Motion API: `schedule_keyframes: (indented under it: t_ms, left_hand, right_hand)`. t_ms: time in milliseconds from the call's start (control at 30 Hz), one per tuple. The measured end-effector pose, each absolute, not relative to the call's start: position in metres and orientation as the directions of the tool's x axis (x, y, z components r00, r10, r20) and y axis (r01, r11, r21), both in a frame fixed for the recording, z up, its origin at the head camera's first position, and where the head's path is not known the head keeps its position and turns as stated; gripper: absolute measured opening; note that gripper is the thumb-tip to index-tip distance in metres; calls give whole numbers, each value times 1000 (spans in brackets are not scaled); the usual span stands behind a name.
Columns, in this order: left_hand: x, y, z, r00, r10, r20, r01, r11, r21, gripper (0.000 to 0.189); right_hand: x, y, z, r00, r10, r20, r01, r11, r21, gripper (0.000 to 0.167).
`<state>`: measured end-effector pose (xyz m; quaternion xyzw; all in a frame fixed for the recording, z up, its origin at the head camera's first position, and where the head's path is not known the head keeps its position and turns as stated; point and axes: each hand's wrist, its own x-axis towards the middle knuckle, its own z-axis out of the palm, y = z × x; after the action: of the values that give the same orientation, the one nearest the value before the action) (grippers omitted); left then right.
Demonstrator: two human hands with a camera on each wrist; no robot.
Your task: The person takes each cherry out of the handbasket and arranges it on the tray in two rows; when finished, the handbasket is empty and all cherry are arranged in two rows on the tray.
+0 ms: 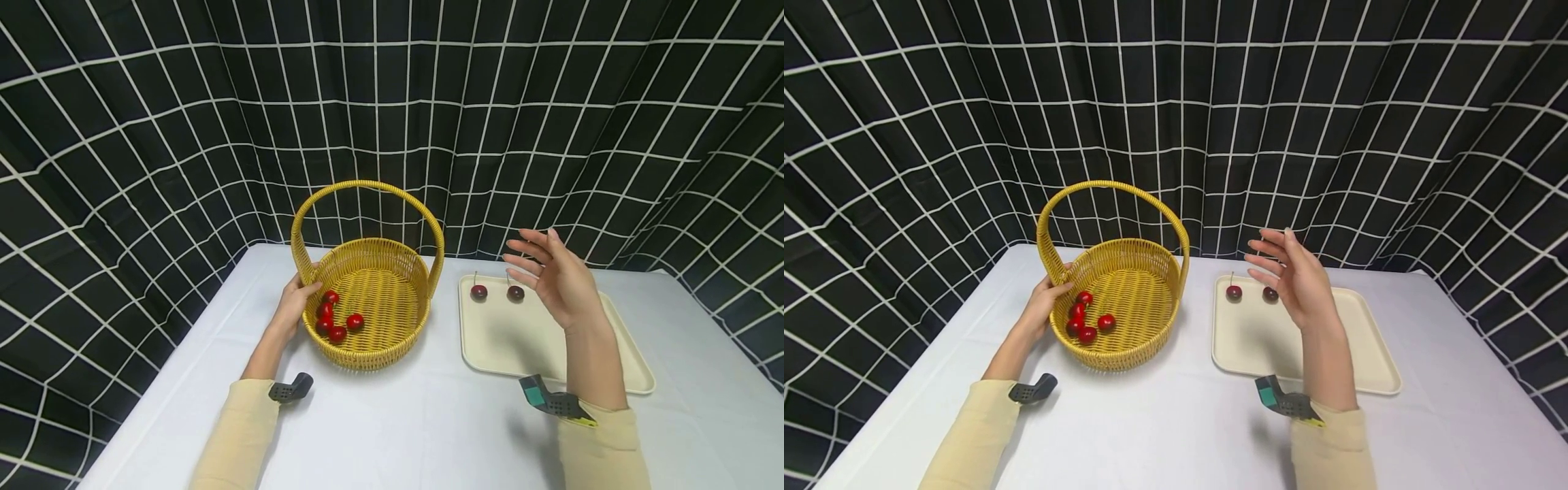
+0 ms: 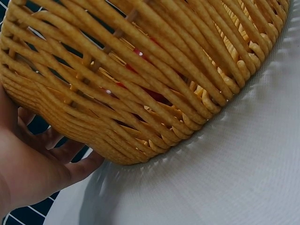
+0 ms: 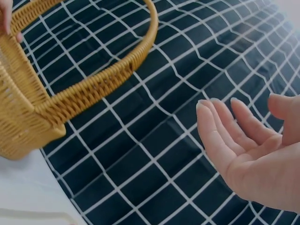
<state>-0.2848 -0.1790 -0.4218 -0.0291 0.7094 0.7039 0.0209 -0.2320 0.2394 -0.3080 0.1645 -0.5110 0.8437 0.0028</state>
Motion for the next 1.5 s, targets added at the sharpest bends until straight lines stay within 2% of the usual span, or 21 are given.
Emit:
schedule_keyframes:
  t_ms: [367,600,933,1167,1500]
  left_hand:
    - [-285,-180,-422,-997,-10,-75,-76,23,997,53]
    - [-286,-179,-423,-997,-8,-71,-71,25,997,52]
    - [-286,-179,-423,-998,-13,-55,-55,19,998,51]
    - [-286,-178,-424,-999,-7,-50,-50,14,999,52]
    - [-280,-178,-413,-996,5,-92,-92,-2,996,54]
  right_hand:
    - [-228,213,-305,-929,-274,247,-156,-314,-936,32]
    - [-225,190,-307,-897,-372,239,-169,-211,-963,30]
    - [-231,151,-317,-884,-449,130,-88,-113,-990,35]
    - [-240,127,-328,-863,-504,36,-6,-61,-998,50]
    - [-256,99,-340,-850,-516,-109,93,57,-994,48]
